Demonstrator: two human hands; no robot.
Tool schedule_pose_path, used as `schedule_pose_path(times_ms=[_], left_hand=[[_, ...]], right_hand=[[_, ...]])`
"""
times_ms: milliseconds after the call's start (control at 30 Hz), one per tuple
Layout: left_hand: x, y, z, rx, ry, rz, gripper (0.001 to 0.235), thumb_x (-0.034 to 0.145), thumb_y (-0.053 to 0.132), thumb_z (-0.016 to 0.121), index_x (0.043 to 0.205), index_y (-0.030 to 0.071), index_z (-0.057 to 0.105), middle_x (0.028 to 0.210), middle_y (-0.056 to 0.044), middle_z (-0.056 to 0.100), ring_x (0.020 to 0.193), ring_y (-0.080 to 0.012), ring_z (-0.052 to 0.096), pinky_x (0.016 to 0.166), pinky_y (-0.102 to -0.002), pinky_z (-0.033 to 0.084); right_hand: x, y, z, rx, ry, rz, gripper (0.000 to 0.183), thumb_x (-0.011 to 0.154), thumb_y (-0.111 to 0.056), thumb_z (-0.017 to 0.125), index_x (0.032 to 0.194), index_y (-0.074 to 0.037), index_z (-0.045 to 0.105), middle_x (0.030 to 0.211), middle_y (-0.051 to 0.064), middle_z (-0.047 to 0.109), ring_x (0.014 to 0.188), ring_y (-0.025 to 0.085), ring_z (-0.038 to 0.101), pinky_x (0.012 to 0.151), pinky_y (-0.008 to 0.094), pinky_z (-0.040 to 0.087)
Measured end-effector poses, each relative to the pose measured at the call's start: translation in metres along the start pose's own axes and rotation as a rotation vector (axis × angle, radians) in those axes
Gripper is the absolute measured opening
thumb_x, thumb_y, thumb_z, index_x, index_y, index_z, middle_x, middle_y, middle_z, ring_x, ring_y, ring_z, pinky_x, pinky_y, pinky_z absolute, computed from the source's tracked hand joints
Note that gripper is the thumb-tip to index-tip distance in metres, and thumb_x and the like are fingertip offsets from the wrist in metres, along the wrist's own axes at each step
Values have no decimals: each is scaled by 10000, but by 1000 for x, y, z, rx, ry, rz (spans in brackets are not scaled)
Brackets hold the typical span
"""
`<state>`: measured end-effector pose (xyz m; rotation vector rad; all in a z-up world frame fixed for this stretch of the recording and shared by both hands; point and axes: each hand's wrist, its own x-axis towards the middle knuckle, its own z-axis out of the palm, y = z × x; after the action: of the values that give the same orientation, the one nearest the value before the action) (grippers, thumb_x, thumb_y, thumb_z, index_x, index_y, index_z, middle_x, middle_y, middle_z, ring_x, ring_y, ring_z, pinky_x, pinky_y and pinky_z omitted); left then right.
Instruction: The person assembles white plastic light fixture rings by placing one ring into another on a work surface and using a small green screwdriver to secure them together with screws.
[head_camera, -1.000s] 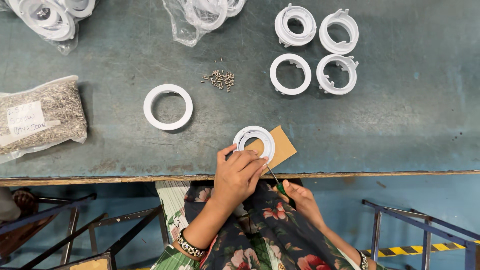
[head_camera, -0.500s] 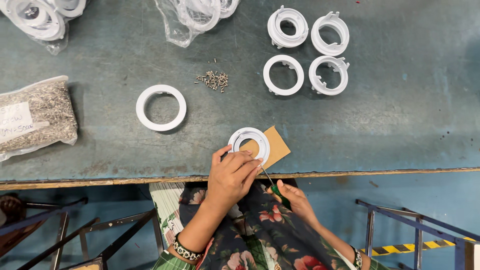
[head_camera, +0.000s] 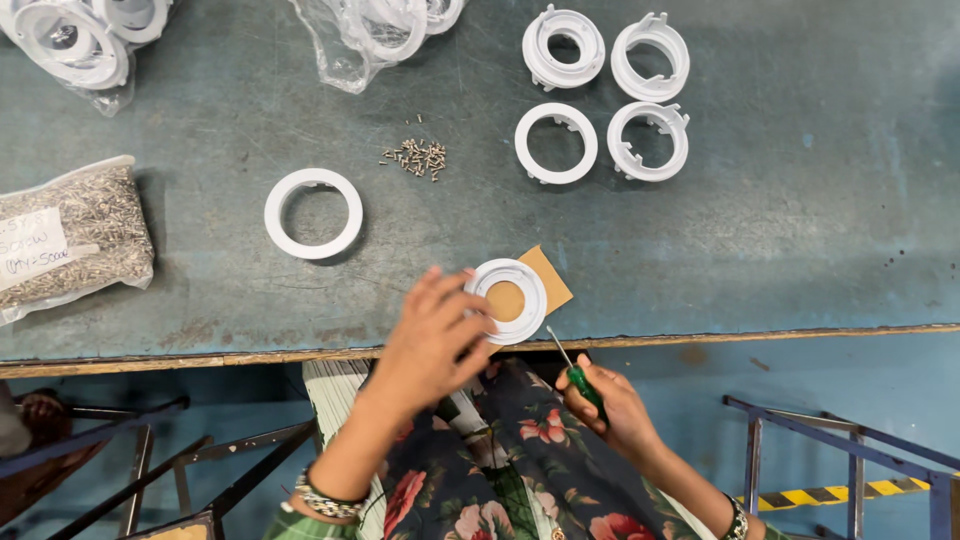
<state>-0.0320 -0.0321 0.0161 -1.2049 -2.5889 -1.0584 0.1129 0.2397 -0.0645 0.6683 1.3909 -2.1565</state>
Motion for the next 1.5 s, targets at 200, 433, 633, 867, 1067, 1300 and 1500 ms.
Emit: schedule_pose_path(times_ms=[200, 433, 633, 867, 1067, 1300, 1500], left_hand=[[11, 10, -37, 140, 132, -134, 421, 777, 389, 760, 1099, 122, 713, 1211, -82, 634, 1332, -342, 487, 1161, -586, 258], [24, 44, 27, 184, 68, -212, 468, 843, 465, 772, 1109, 88, 702, 1148, -53, 640, 1202, -261, 551, 1161, -561, 250], [11, 21, -7, 205, -31, -67, 209, 821, 251, 749, 1023, 203, 717, 1093, 55, 669, 1298, -194, 560, 1193, -563, 214], [12, 40, 14, 163, 145, -181, 296, 842, 312, 781, 1078, 144, 718, 1085, -3, 650, 1247, -234, 561, 1130, -556, 216], [9, 35, 24, 117, 208, -176, 203, 869, 250, 777, 1055, 172, 749, 1041, 45, 663, 1090, -175, 612, 1060, -485, 301], [7, 33, 28, 87, 239, -184, 220, 850, 247, 791, 1057, 179, 759, 995, 47, 656, 1016, -192, 610, 949, -450, 334], [6, 32, 28, 70, 240, -185, 238, 843, 247, 799, 1065, 172, 758, 992, 39, 653, 1013, -196, 609, 943, -454, 350]], right_hand=[[2, -4, 6, 7, -29, -61, 577, 1079, -412, 342, 1007, 27, 710, 560, -20, 447, 440, 75, 345, 424, 234, 279], [-4, -2, 4, -86, 22, -40, 508, 1029, -368, 427, 1086, 40, 725, 613, -19, 468, 486, 75, 385, 454, 237, 305], [3, 12, -2, -231, 27, -155, 462, 1053, -350, 478, 1103, 34, 730, 648, -43, 454, 588, 47, 391, 556, 214, 316], [12, 24, 7, -298, 14, -251, 409, 1043, -349, 539, 1158, 6, 705, 745, -57, 522, 683, 32, 441, 626, 200, 362], [22, 31, 9, -360, 20, -262, 388, 1007, -306, 586, 1228, -9, 701, 1046, -14, 735, 938, 37, 625, 810, 200, 498], [21, 29, 18, -239, 23, -226, 374, 1010, -281, 605, 1233, 2, 704, 1059, 26, 750, 969, 78, 658, 853, 243, 526], [21, 27, 22, -183, 30, -215, 362, 1028, -234, 605, 1274, 24, 669, 1028, 76, 733, 926, 101, 645, 817, 266, 515]])
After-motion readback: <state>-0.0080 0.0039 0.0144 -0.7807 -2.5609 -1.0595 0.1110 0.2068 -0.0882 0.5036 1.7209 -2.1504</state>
